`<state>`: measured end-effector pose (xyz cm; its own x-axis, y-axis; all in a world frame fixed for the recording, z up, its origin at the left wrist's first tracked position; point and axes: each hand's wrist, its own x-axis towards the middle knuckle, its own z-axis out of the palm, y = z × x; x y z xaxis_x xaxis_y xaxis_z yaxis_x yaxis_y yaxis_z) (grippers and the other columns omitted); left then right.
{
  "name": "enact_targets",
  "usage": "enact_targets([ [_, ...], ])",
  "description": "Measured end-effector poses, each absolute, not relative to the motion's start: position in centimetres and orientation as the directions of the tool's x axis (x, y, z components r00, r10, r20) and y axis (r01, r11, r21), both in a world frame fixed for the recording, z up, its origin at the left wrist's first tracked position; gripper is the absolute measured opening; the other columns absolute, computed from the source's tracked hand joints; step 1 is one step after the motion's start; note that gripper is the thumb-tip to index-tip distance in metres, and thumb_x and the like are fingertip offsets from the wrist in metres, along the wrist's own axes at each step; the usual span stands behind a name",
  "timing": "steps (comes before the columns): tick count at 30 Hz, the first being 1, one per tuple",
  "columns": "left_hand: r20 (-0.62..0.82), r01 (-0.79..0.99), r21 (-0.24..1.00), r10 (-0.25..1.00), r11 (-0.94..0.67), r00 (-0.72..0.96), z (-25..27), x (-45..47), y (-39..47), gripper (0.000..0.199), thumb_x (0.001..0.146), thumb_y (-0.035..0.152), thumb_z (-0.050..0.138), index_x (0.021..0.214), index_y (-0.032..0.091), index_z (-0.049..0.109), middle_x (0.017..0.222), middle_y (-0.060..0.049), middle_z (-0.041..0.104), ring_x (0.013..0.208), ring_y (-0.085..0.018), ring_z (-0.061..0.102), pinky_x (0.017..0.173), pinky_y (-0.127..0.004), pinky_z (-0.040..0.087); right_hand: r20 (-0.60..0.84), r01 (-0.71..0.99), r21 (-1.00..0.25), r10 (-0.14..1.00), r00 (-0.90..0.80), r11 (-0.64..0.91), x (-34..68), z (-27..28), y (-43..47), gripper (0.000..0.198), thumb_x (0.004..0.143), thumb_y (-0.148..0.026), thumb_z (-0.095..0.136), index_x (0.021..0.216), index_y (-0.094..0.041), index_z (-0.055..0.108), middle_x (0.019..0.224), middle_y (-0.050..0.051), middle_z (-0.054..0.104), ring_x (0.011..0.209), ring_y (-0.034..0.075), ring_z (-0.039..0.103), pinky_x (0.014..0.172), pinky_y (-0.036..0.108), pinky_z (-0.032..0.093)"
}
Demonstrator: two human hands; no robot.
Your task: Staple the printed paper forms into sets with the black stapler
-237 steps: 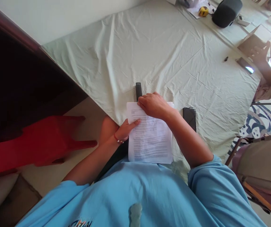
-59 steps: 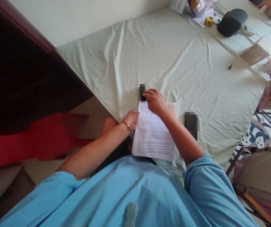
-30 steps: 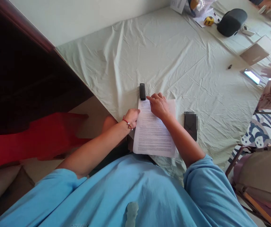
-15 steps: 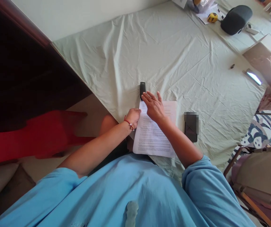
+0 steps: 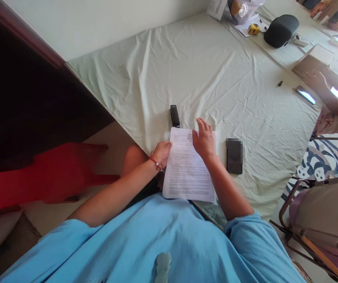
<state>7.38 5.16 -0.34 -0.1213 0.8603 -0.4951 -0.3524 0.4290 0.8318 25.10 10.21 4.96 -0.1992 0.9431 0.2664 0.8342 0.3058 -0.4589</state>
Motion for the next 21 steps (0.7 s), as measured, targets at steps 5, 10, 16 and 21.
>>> enact_targets([
  [5,-0.399,-0.430,0.834,0.917,0.347,-0.034,1.1,6.4,1.8,0.037,0.078,0.051,0.073,0.075,0.017,0.058,0.070,-0.002,0.061,0.077,-0.019,0.062,0.071,-0.030,0.048,0.137,0.773,-0.634,0.986,0.095,0.014,30.5,3.2,4.5,0.074,0.085,-0.052,0.066,0.146,-0.013,0.048,0.145,0.022,0.057,0.135,0.035,0.053,0.113,0.059,0.042],
  [10,-0.382,-0.486,0.809,0.924,0.330,-0.008,2.4,6.1,1.4,0.053,0.068,0.064,0.080,0.081,0.017,0.059,0.081,-0.005,0.068,0.095,-0.025,0.067,0.082,-0.034,0.052,-0.214,0.309,-0.915,0.962,0.170,-0.258,31.3,3.7,0.4,0.062,0.082,-0.063,0.068,0.125,-0.019,0.064,0.108,0.012,0.076,0.096,0.030,0.072,0.082,0.047,0.060],
  [16,-0.363,-0.517,0.798,0.932,0.309,-0.004,3.9,5.8,0.5,0.056,0.072,0.062,0.082,0.099,0.016,0.065,0.100,-0.009,0.074,0.109,-0.028,0.068,0.095,-0.039,0.053,-0.367,-0.093,-0.930,0.920,0.140,-0.357,29.3,4.6,0.2,0.046,0.068,-0.065,0.081,0.085,-0.022,0.071,0.074,0.004,0.074,0.079,0.028,0.073,0.064,0.039,0.059],
  [21,-0.461,-0.275,0.820,0.864,0.503,0.205,3.9,4.3,-3.6,0.058,0.070,0.058,0.086,0.107,0.014,0.073,0.108,-0.013,0.077,0.108,-0.032,0.070,0.099,-0.044,0.053,-0.339,-0.094,-0.940,0.924,0.176,-0.327,28.3,4.0,0.9,0.049,0.072,-0.068,0.074,0.090,-0.022,0.072,0.077,0.004,0.075,0.081,0.027,0.072,0.065,0.039,0.059],
])
